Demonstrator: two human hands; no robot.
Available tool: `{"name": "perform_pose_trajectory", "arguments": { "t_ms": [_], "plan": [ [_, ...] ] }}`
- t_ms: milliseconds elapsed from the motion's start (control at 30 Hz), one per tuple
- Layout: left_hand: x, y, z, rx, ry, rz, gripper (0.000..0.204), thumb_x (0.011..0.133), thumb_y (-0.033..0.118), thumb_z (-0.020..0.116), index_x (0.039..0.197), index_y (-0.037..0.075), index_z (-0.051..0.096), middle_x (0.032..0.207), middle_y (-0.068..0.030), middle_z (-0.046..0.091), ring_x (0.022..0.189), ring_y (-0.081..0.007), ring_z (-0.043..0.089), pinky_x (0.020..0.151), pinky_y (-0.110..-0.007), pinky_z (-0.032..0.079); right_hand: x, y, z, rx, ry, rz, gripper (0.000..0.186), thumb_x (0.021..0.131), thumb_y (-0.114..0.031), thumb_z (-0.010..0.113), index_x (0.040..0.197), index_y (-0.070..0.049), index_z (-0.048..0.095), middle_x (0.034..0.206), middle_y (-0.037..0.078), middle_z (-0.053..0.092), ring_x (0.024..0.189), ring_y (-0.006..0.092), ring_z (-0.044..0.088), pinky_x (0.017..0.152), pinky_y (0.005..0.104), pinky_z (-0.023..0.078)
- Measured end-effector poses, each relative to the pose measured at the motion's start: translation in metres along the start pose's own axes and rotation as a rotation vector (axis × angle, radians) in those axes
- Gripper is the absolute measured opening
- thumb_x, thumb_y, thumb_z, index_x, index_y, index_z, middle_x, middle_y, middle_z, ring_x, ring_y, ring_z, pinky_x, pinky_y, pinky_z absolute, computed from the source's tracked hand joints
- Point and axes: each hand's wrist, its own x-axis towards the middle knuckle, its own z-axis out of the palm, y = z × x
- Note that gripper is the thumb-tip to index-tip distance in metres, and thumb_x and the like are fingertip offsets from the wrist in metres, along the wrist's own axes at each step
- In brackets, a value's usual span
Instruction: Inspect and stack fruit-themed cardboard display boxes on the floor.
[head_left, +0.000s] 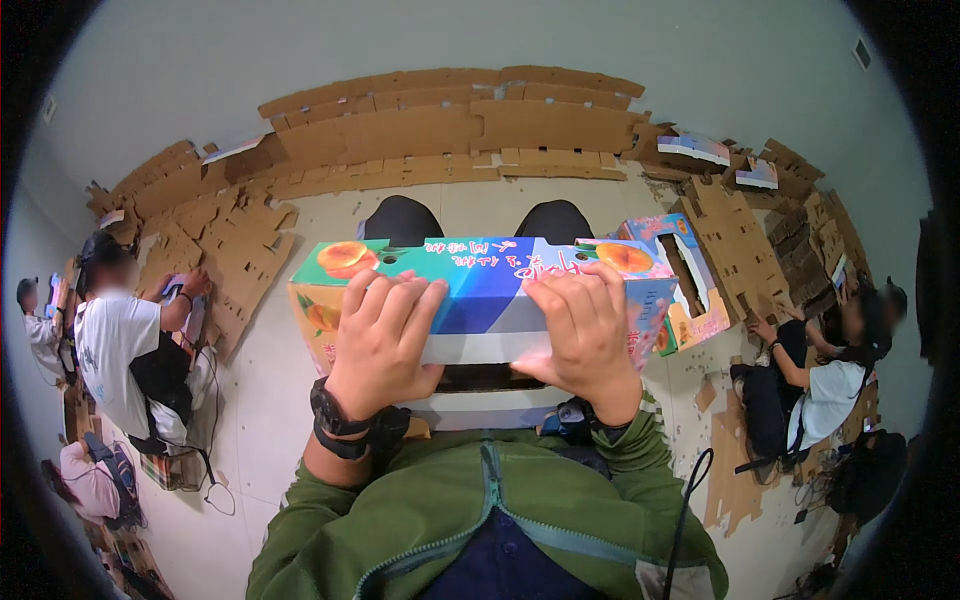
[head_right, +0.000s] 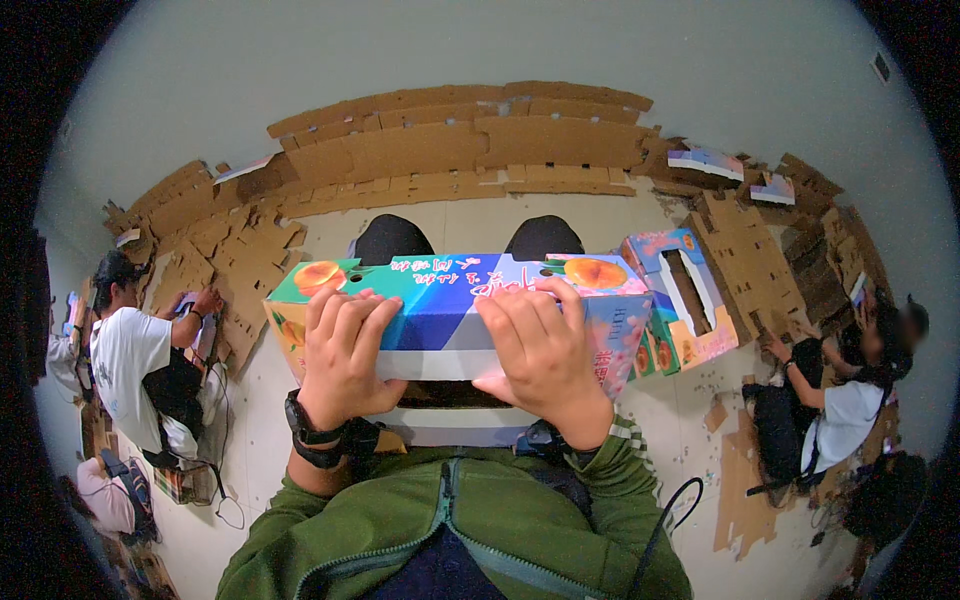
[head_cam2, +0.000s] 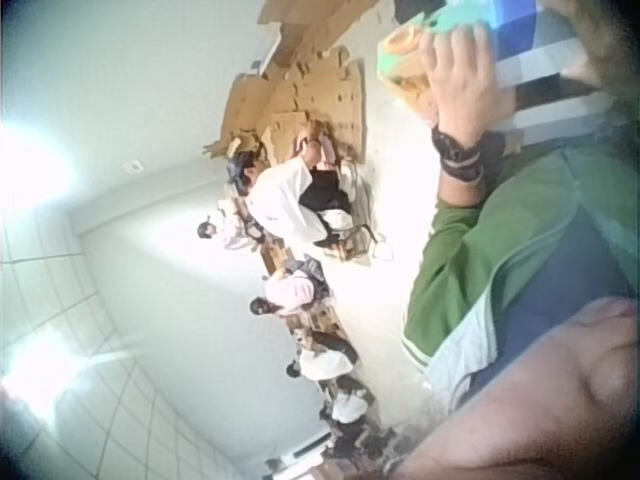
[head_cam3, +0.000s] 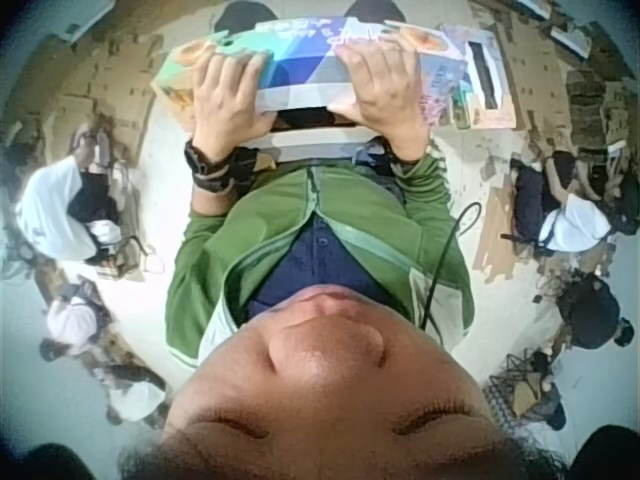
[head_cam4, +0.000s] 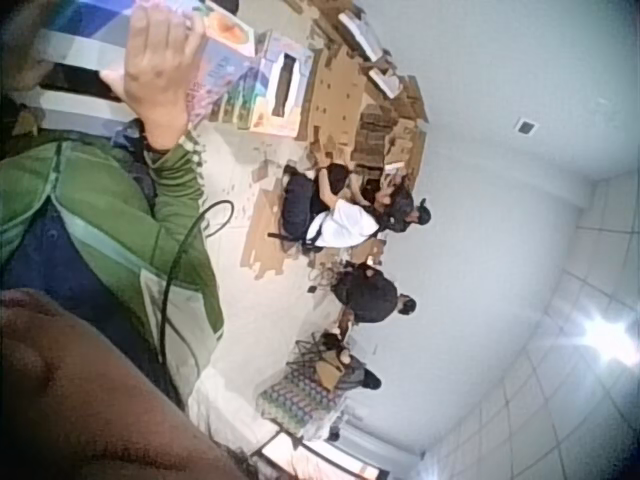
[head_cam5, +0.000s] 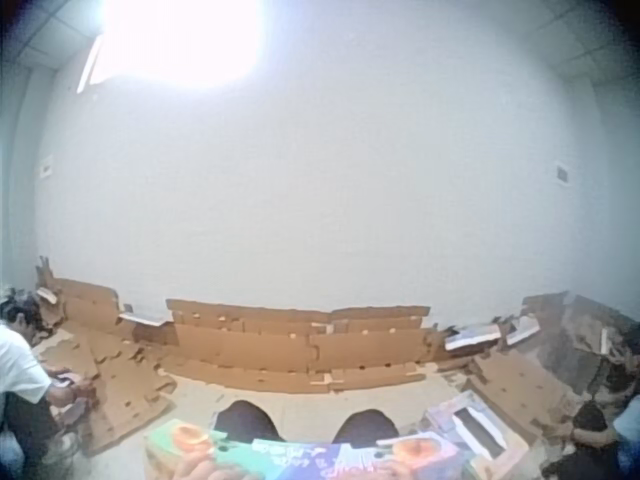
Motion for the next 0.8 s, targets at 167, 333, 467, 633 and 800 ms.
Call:
{"name": "perform_pose_trajectory", "arguments": {
  "t_ms": [167,333,467,633,800],
  "plan": [
    [-0.0001,0.0078,-0.0036,0.041,-0.105,-0.034,0.082,0.052,0.015,0.076,0.134,0.012,0.067,0.108,-0.0093,0.057,0.104,-0.0305,0.059,0.107,-0.051,0.041,-0.0013,-0.0034,-0.0051,0.002,-0.041,0.012,0.094,0.050,-0.041,0.092,0.131,-0.006,0.063,0.120,0.009,0.063,0.114,0.0277,0.059,0.107,0.0520,0.043],
    [0.0010,0.0101,-0.0007,0.056,-0.092,-0.034,0.083,0.052,0.016,0.077,0.134,0.014,0.068,0.113,-0.0114,0.057,0.108,-0.0333,0.058,0.110,-0.054,0.040,-0.0017,-0.0052,-0.0058,0.026,-0.056,0.056,0.097,0.047,-0.037,0.095,0.132,-0.006,0.060,0.119,0.011,0.059,0.110,0.0310,0.057,0.105,0.0524,0.043],
    [0.0035,0.0092,0.0007,0.047,-0.109,-0.029,0.083,0.050,0.018,0.077,0.132,0.014,0.069,0.116,-0.0127,0.057,0.111,-0.0358,0.058,0.110,-0.055,0.040,-0.0008,-0.0030,-0.0044,0.030,-0.051,0.061,0.094,0.047,-0.036,0.094,0.129,-0.005,0.060,0.117,0.011,0.059,0.107,0.0331,0.057,0.103,0.0536,0.043],
    [0.0064,0.0077,-0.0029,0.009,-0.071,-0.010,0.077,0.054,0.014,0.076,0.131,0.012,0.069,0.107,-0.0085,0.058,0.102,-0.0302,0.059,0.106,-0.051,0.042,-0.0027,-0.0003,-0.0050,0.030,-0.058,0.040,0.098,0.046,-0.037,0.096,0.131,-0.007,0.060,0.118,0.010,0.058,0.108,0.0305,0.056,0.107,0.0543,0.043],
    [0.0072,0.0052,-0.0032,-0.006,-0.094,-0.003,0.076,0.053,0.015,0.075,0.129,0.012,0.071,0.105,-0.0067,0.058,0.100,-0.0289,0.060,0.105,-0.049,0.043,-0.0026,0.0041,-0.0048,0.034,-0.036,0.011,0.088,0.053,-0.044,0.091,0.127,-0.007,0.063,0.116,0.009,0.063,0.107,0.0312,0.060,0.107,0.0568,0.043]
  ]
}}
